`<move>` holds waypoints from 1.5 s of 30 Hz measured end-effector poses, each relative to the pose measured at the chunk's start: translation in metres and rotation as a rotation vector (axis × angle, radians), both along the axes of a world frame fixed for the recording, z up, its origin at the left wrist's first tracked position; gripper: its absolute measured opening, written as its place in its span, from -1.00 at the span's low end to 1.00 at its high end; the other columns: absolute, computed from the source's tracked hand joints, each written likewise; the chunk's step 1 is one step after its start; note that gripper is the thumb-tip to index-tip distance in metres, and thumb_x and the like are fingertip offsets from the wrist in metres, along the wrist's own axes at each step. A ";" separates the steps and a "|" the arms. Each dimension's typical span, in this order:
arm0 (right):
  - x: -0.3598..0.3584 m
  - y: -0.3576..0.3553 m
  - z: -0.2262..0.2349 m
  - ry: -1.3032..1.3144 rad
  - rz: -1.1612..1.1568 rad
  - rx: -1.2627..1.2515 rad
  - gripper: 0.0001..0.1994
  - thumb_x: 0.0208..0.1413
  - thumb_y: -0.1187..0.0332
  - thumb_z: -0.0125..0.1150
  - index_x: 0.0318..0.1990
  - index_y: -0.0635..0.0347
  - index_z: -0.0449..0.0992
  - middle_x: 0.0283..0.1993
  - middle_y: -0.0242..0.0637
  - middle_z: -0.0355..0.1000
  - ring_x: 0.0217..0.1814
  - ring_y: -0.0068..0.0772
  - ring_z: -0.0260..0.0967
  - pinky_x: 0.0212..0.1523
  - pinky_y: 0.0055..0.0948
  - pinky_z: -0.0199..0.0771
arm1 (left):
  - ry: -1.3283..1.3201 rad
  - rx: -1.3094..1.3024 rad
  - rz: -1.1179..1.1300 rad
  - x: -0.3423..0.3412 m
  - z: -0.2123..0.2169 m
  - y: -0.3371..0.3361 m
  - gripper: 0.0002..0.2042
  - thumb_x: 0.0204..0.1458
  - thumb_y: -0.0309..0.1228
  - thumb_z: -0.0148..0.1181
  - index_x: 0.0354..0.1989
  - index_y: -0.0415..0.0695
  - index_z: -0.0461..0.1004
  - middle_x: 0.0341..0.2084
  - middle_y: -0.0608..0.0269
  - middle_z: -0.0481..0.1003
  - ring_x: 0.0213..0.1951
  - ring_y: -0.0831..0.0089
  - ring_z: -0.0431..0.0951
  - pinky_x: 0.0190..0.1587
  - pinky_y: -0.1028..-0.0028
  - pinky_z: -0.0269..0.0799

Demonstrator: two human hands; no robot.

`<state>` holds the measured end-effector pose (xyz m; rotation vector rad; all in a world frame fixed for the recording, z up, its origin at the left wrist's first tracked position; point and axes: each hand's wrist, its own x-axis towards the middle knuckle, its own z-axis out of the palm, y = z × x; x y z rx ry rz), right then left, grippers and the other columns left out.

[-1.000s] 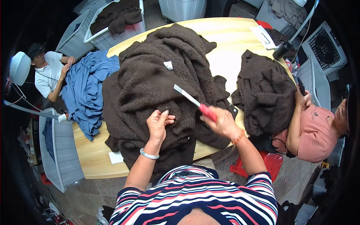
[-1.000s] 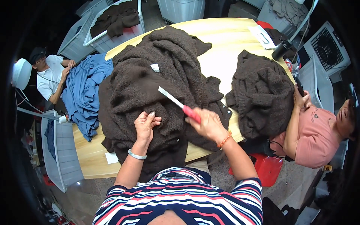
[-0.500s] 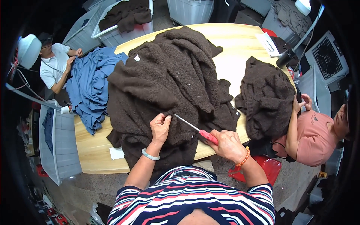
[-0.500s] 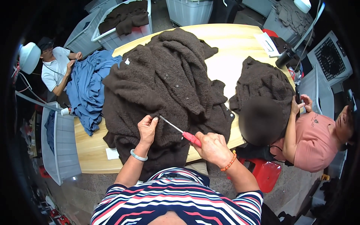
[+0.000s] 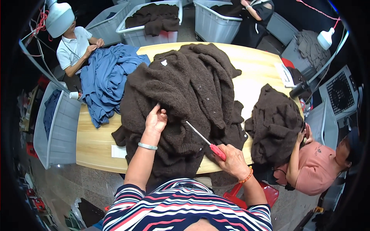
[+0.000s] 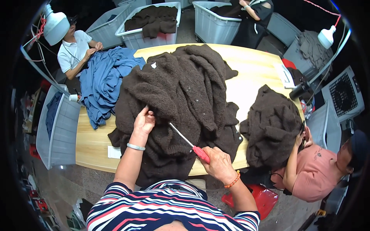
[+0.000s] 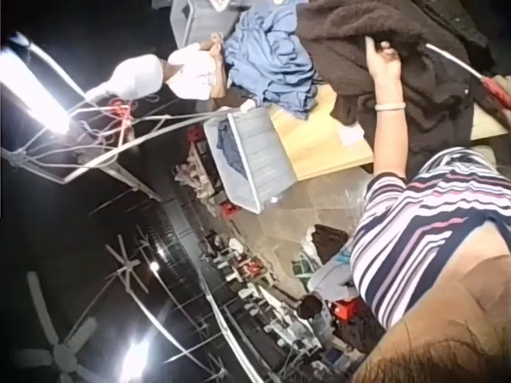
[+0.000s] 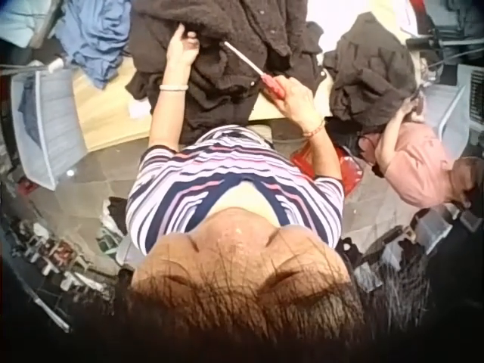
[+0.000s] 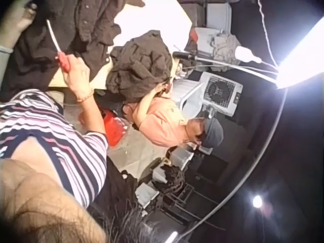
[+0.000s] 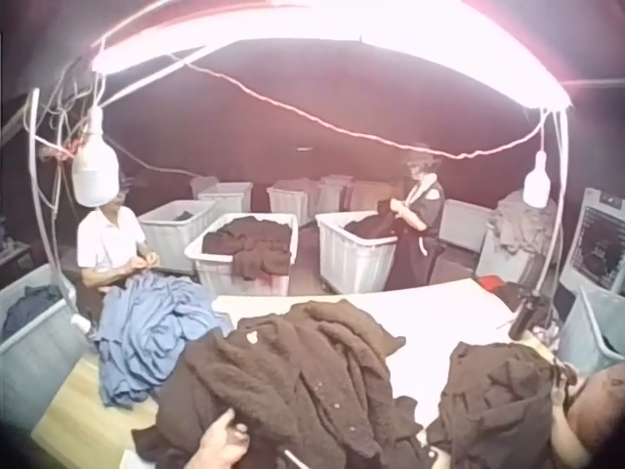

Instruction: Using scissors to trim loose threads from brown textile garments on a large work table.

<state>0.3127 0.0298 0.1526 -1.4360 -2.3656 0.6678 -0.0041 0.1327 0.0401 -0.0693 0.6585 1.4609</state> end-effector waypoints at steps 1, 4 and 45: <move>-0.001 0.000 0.000 0.012 0.000 0.006 -0.80 0.05 0.24 0.28 -0.23 0.10 0.49 -0.47 -0.19 0.42 -0.35 -0.13 0.43 -0.32 -0.17 0.45 | 0.105 0.016 0.073 0.001 -0.001 0.002 -0.87 0.18 -0.34 0.15 -0.17 -0.08 0.42 -0.30 0.31 0.52 -0.46 0.52 0.53 -0.53 0.62 0.48; -0.007 0.002 0.003 0.032 0.002 -0.020 -0.77 0.02 0.28 0.29 -0.19 0.14 0.49 -0.48 -0.12 0.40 -0.37 -0.06 0.40 -0.31 -0.17 0.42 | 0.311 0.133 0.146 0.016 0.012 -0.009 -0.87 0.19 -0.44 0.13 -0.13 -0.15 0.45 -0.31 0.31 0.52 -0.38 0.46 0.57 -0.37 0.58 0.54; -0.013 -0.002 -0.023 0.079 -0.058 0.030 -0.77 0.15 0.13 0.12 -0.21 0.07 0.43 -0.42 -0.05 0.44 -0.31 0.03 0.47 -0.29 -0.05 0.48 | 1.640 0.259 0.295 0.076 0.034 -0.010 -0.62 -0.18 -0.34 0.45 -0.37 -0.46 0.50 -0.33 -0.10 0.56 -0.28 0.15 0.55 -0.12 0.30 0.42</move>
